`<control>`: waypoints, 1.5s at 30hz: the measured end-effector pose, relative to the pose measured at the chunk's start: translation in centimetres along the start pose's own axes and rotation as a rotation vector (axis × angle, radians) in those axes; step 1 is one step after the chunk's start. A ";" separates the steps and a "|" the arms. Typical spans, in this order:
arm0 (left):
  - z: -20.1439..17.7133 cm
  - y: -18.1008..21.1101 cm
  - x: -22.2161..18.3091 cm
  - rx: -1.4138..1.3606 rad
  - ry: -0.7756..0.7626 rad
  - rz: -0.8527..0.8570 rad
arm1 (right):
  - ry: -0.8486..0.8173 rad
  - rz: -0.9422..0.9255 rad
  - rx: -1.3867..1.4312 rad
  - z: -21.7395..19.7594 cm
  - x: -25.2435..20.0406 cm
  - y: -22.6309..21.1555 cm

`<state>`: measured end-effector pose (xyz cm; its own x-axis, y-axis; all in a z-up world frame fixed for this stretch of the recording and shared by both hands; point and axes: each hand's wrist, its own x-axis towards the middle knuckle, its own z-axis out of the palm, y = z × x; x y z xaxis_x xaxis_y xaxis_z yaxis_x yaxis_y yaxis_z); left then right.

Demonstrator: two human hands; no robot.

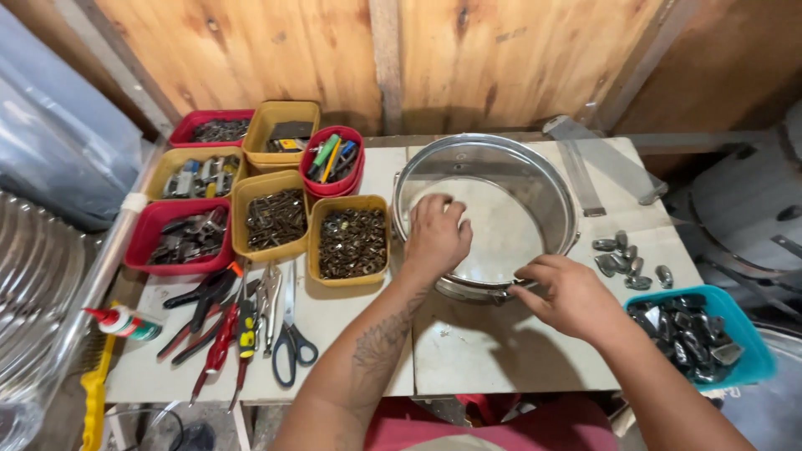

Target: Repairing a drum shell by tightening internal components with a screwdriver and sorting through small parts on a workbench.

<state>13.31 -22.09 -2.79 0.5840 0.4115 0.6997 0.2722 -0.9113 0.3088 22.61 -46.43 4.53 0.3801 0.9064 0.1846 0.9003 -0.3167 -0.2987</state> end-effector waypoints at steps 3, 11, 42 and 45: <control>-0.7 1.0 -0.1 0.052 -0.036 0.017 | -0.022 0.042 -0.005 1.2 0.4 -0.3; -0.8 1.0 -0.1 0.051 -0.077 -0.019 | -0.197 0.061 0.032 -4.4 1.3 -3.3; -1.0 1.2 -0.3 0.048 -0.031 0.000 | -0.443 -0.203 -0.270 -4.7 3.4 -3.6; -0.8 1.0 -0.3 0.038 -0.003 0.008 | -0.457 -0.199 -0.307 -4.7 3.4 -4.1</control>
<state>12.80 -23.11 -2.25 0.5885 0.4047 0.6999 0.2962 -0.9134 0.2791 21.22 -43.33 10.76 0.1287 0.9638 -0.2334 0.9911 -0.1328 -0.0020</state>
